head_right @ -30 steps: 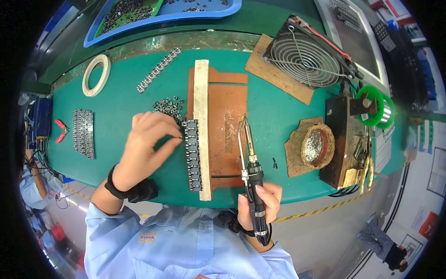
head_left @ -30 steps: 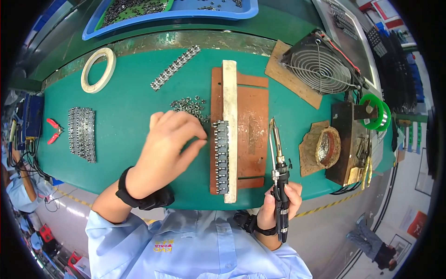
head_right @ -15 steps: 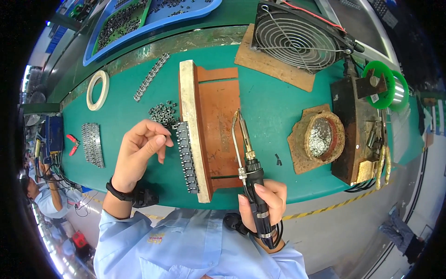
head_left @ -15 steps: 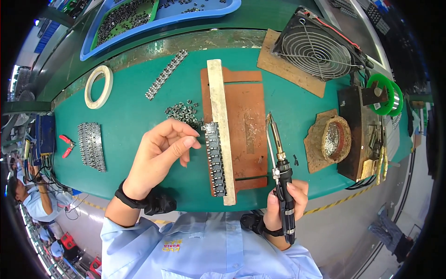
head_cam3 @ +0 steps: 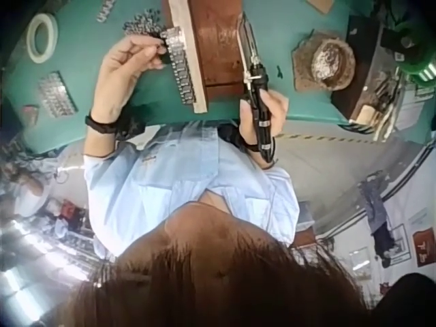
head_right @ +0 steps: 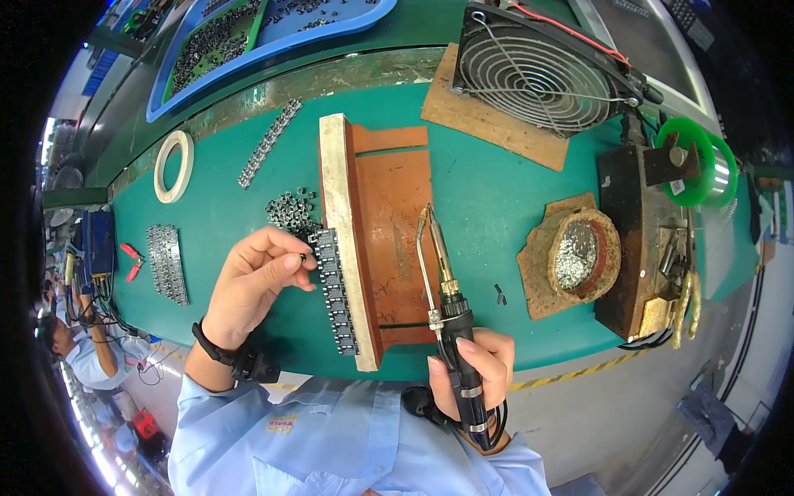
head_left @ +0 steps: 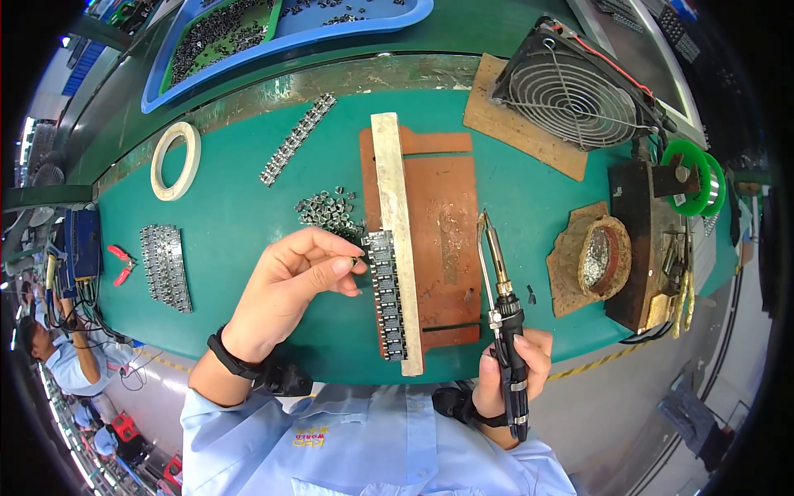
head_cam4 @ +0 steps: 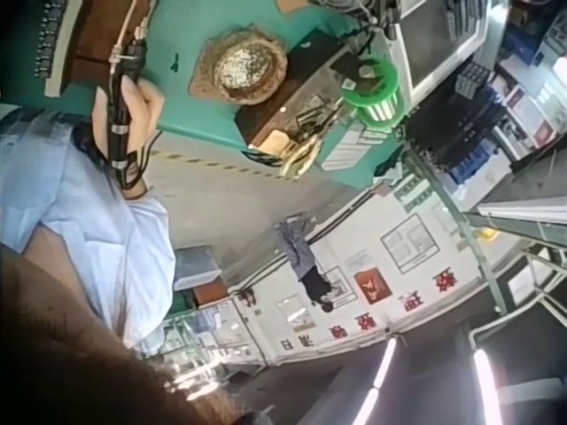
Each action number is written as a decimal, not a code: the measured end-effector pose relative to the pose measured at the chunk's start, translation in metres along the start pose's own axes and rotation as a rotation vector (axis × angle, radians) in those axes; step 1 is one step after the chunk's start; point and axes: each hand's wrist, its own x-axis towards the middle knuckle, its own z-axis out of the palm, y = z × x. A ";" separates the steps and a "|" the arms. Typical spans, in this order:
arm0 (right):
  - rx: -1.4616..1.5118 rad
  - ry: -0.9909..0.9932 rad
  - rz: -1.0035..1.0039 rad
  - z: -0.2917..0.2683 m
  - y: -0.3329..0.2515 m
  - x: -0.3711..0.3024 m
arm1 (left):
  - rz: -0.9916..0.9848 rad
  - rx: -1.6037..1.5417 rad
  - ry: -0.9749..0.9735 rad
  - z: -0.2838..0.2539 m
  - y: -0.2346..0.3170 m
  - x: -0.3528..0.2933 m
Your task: The person picks up a metal component by hand, places it onto a circuit board, and solders it using a soldering iron, repeating the process for multiple boards.
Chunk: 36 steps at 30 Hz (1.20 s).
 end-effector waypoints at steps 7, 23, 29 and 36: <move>0.020 -0.008 0.013 0.001 -0.001 0.000 | 0.016 -0.049 0.038 0.005 -0.004 0.001; 0.033 -0.010 0.021 0.001 -0.001 0.000 | -0.043 -0.041 -0.048 0.000 0.006 0.014; 0.020 -0.015 0.018 0.000 0.000 0.000 | -0.035 -0.037 -0.062 0.000 0.006 0.014; 0.022 -0.012 0.007 0.001 0.000 0.000 | -0.008 -0.057 -0.062 -0.001 0.004 0.014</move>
